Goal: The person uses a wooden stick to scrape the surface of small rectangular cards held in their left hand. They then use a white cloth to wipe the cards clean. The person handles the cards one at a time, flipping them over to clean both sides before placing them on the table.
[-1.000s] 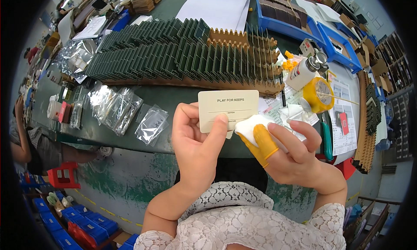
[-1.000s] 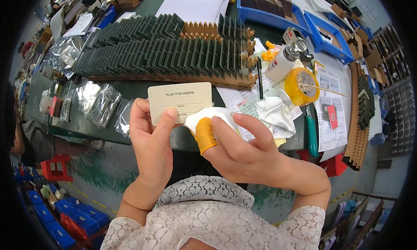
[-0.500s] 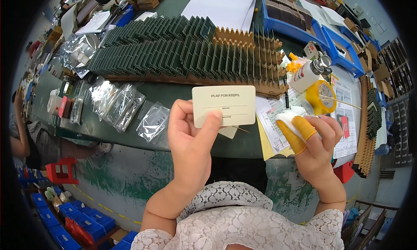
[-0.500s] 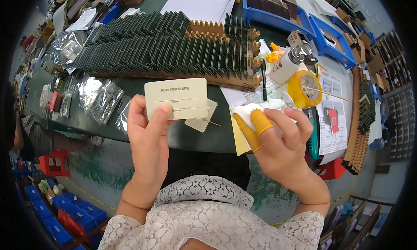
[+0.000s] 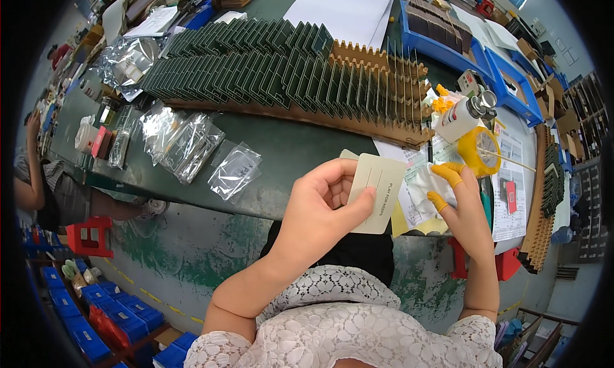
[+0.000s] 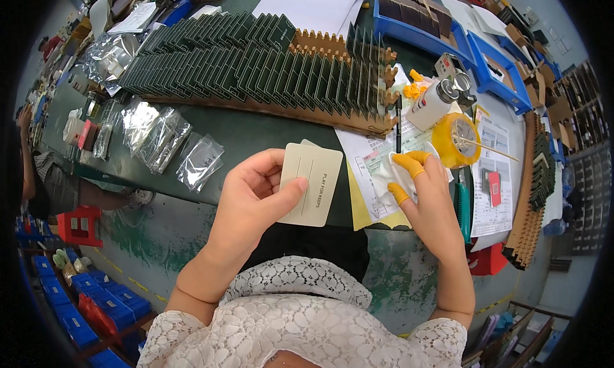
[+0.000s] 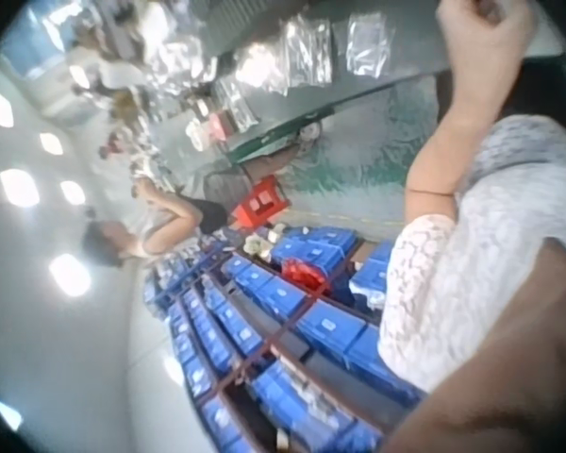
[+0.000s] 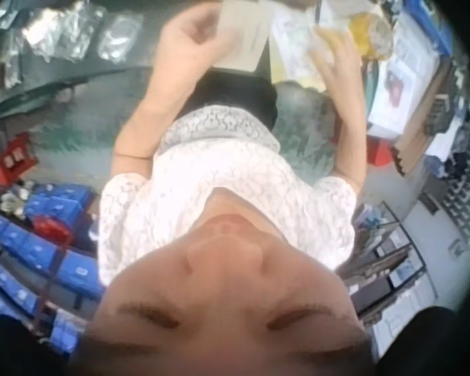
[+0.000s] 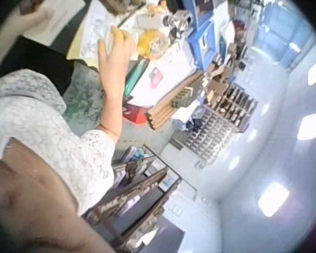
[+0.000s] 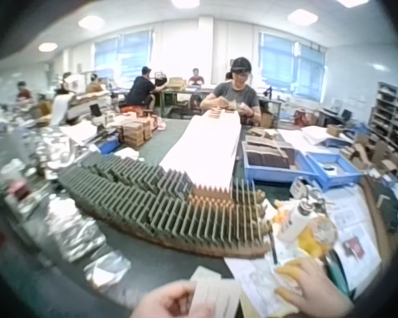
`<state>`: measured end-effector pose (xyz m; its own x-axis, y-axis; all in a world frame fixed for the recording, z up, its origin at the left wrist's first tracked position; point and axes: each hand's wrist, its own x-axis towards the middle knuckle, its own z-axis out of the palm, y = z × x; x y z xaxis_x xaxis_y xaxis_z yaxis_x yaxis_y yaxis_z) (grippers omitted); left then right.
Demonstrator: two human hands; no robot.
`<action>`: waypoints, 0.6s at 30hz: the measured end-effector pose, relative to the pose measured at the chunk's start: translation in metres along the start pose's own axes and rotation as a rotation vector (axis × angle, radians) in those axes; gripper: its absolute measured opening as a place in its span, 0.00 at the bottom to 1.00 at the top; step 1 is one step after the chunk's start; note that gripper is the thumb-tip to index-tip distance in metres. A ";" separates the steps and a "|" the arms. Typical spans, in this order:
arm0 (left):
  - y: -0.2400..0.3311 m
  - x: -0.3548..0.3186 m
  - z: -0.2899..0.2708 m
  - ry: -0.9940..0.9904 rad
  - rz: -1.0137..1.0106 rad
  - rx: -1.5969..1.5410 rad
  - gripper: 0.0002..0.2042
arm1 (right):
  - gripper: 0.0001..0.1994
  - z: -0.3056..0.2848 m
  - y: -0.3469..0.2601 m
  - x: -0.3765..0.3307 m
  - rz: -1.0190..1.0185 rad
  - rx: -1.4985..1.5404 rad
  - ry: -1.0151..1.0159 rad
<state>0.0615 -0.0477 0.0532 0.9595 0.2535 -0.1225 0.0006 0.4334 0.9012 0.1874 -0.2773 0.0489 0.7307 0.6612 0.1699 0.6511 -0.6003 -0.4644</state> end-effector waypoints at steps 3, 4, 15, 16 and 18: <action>0.002 0.000 0.001 -0.006 -0.012 0.002 0.12 | 0.19 -0.002 0.001 -0.001 -0.009 -0.025 0.057; 0.003 0.000 0.001 -0.005 -0.019 -0.002 0.12 | 0.19 -0.004 -0.001 -0.002 -0.013 -0.011 0.078; -0.009 -0.001 0.015 -0.022 0.424 0.729 0.29 | 0.32 -0.008 -0.022 0.000 -0.141 0.639 0.113; -0.010 -0.003 0.017 -0.042 0.450 0.755 0.29 | 0.34 -0.007 -0.024 0.003 -0.179 0.596 0.095; -0.012 -0.005 0.018 -0.076 0.483 0.792 0.31 | 0.35 -0.004 -0.025 0.006 -0.227 0.562 0.039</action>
<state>0.0613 -0.0699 0.0504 0.9214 0.1834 0.3425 -0.2387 -0.4282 0.8716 0.1761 -0.2604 0.0649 0.5998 0.7217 0.3454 0.5918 -0.1095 -0.7986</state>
